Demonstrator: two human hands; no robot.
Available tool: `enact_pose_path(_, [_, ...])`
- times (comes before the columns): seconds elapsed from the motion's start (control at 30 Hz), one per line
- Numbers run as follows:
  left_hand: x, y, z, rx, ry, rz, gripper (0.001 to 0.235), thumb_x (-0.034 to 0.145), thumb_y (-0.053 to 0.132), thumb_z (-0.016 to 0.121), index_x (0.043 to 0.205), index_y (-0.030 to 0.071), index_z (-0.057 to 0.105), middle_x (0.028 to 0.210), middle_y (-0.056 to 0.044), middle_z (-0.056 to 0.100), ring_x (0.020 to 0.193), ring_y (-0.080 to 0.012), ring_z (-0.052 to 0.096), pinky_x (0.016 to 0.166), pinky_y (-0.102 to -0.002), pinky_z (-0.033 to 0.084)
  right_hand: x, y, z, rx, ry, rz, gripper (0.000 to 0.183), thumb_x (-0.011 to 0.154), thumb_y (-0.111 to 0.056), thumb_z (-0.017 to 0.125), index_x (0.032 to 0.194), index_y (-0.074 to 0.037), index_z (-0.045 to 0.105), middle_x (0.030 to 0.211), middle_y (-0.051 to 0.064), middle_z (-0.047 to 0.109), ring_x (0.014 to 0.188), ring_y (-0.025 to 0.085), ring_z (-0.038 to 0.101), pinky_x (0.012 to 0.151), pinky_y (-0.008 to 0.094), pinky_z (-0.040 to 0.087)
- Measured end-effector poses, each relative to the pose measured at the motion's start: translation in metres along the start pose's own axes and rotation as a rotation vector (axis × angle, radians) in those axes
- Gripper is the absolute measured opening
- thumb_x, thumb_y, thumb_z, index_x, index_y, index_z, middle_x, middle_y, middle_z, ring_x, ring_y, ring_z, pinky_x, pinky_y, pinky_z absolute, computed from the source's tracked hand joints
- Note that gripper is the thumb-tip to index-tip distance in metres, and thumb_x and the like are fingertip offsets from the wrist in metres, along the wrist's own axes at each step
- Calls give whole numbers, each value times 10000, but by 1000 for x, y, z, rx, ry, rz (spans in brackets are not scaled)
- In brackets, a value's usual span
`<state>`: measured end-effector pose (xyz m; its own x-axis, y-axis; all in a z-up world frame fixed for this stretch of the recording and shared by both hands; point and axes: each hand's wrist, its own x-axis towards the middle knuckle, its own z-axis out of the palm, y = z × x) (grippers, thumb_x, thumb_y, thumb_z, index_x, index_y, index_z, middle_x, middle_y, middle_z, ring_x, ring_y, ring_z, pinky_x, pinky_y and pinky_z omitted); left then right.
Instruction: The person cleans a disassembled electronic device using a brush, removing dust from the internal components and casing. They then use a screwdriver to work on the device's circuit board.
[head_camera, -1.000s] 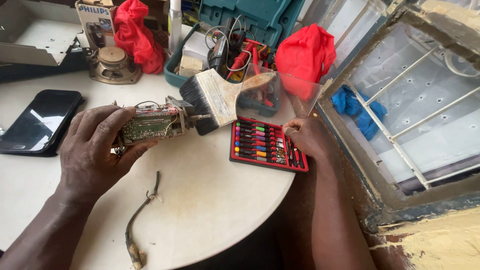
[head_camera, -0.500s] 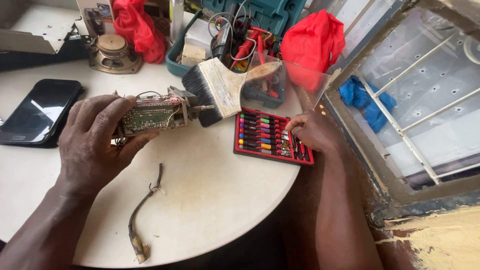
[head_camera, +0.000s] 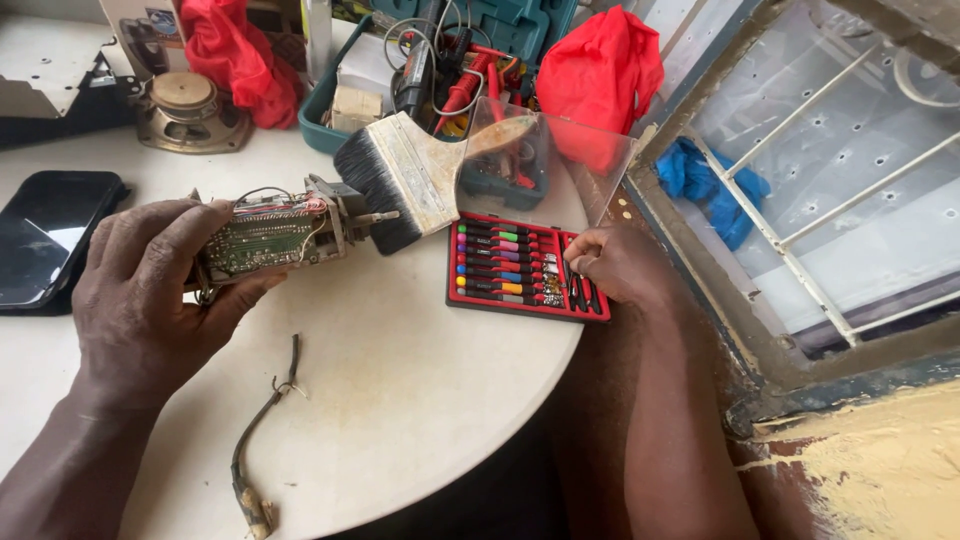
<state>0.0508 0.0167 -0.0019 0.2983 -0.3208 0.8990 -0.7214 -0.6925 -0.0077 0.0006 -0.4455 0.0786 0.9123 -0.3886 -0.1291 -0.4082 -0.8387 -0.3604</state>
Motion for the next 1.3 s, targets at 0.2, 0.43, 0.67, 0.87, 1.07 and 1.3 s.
enact_pose_path(0.2, [-1,1,-1,-17,-9,-5,628,1029,433,906,1423,-15,710,1337,-250,721,1182,-433,701,1060,-551,574,-14,-11,-5,-54,-43,5,310,957,-146,545,1003,-216,844,1205,-29,790,921,176,721,721,365,485])
enact_pose_path(0.43, [-3,-1,0,25,-21,-11,648,1035,493,883,1427,-1,730,1354,-240,738,1189,-431,714,1049,-534,583,-20,0,2,-133,-153,-64,431,865,-109,482,914,-272,878,1301,-47,675,1099,167,685,911,342,508])
enact_pose_path(0.67, [-2,1,0,32,-16,-1,665,1034,510,868,1426,-9,729,1349,-242,733,1183,-433,714,1049,-540,582,-27,-12,1,-73,-77,1,385,939,-168,484,925,-248,860,1308,-48,678,1110,177,672,879,350,516])
enact_pose_path(0.87, [-6,-1,0,31,-38,-29,659,1036,496,877,1442,2,718,1385,-233,734,1214,-440,712,1076,-539,578,-22,-8,0,-53,-89,43,222,1032,-321,616,933,-179,755,1348,5,666,1103,161,721,742,369,622])
enact_pose_path(1.07, [-4,0,1,23,-23,-12,649,1046,473,901,1445,-7,724,1383,-244,733,1214,-437,710,1085,-547,586,-31,-7,-5,-13,-87,42,175,949,-168,570,970,-166,744,1040,12,742,865,179,703,663,375,519])
enact_pose_path(1.3, [-7,-2,2,28,-18,-7,666,1046,476,922,1447,-20,729,1371,-244,728,1212,-433,713,1081,-536,593,-30,-12,1,-65,-144,-131,336,839,-198,556,941,-248,873,1085,-60,702,970,160,691,870,328,514])
